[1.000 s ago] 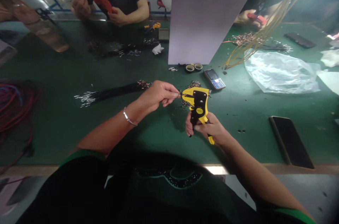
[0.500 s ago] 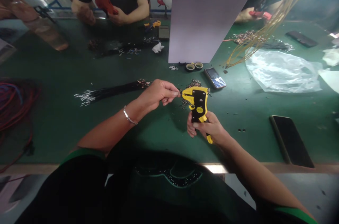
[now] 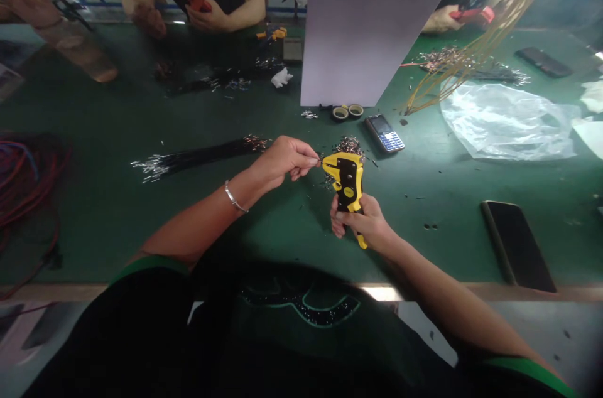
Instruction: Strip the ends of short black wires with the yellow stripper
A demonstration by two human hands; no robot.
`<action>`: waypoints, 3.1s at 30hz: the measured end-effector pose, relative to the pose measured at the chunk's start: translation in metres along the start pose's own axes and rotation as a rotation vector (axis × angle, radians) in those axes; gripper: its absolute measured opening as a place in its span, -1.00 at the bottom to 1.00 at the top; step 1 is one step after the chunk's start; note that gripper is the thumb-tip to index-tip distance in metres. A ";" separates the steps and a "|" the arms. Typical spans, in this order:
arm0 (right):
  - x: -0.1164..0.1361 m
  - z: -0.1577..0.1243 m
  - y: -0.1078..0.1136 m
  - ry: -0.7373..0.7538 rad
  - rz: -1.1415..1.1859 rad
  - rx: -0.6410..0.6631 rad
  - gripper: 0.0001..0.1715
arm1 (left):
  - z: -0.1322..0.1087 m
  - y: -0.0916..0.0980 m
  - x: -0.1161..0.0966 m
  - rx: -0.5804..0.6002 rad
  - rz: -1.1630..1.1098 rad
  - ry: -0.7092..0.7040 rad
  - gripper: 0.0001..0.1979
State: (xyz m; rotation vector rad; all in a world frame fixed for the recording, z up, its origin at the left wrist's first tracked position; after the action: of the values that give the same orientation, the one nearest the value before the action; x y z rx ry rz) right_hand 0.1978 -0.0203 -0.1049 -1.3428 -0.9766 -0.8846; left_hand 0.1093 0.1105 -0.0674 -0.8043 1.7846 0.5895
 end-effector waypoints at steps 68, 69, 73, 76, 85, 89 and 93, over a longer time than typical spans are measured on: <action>0.015 0.007 0.002 0.035 0.024 0.065 -0.62 | -0.019 0.010 -0.029 -0.237 0.146 -0.312 -0.88; 0.015 0.007 0.001 0.028 0.025 0.065 -0.62 | -0.019 0.009 -0.028 -0.230 0.118 -0.303 -0.89; 0.016 0.007 0.000 0.038 0.041 0.064 -0.62 | -0.017 0.002 -0.023 -0.177 0.004 -0.263 -0.91; 0.017 0.007 -0.001 0.054 0.049 0.075 -0.64 | -0.016 -0.002 -0.020 -0.130 -0.073 -0.244 -0.91; 0.016 0.008 0.000 0.066 0.059 0.091 -0.66 | -0.016 -0.002 -0.017 -0.123 -0.166 -0.235 -0.89; 0.016 0.008 -0.001 0.060 0.052 0.090 -0.64 | -0.014 -0.002 -0.013 -0.134 -0.165 -0.220 -0.89; 0.017 0.007 -0.001 0.054 0.054 0.071 -0.67 | -0.010 -0.004 -0.007 -0.102 -0.214 -0.178 -0.88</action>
State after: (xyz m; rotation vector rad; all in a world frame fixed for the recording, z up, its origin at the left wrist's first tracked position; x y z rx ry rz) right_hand 0.2025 -0.0129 -0.0882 -1.2734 -0.9181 -0.8337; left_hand 0.1081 0.1022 -0.0572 -0.9685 1.4938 0.5942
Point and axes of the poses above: each hand's wrist, its own z-axis towards the middle knuckle, its own y-axis out of the back of the hand, x = y × z, the point moved 9 cm from there along z, towards the middle knuckle, and after that the axes turned 6 degrees about y, right-handed, at the moved point
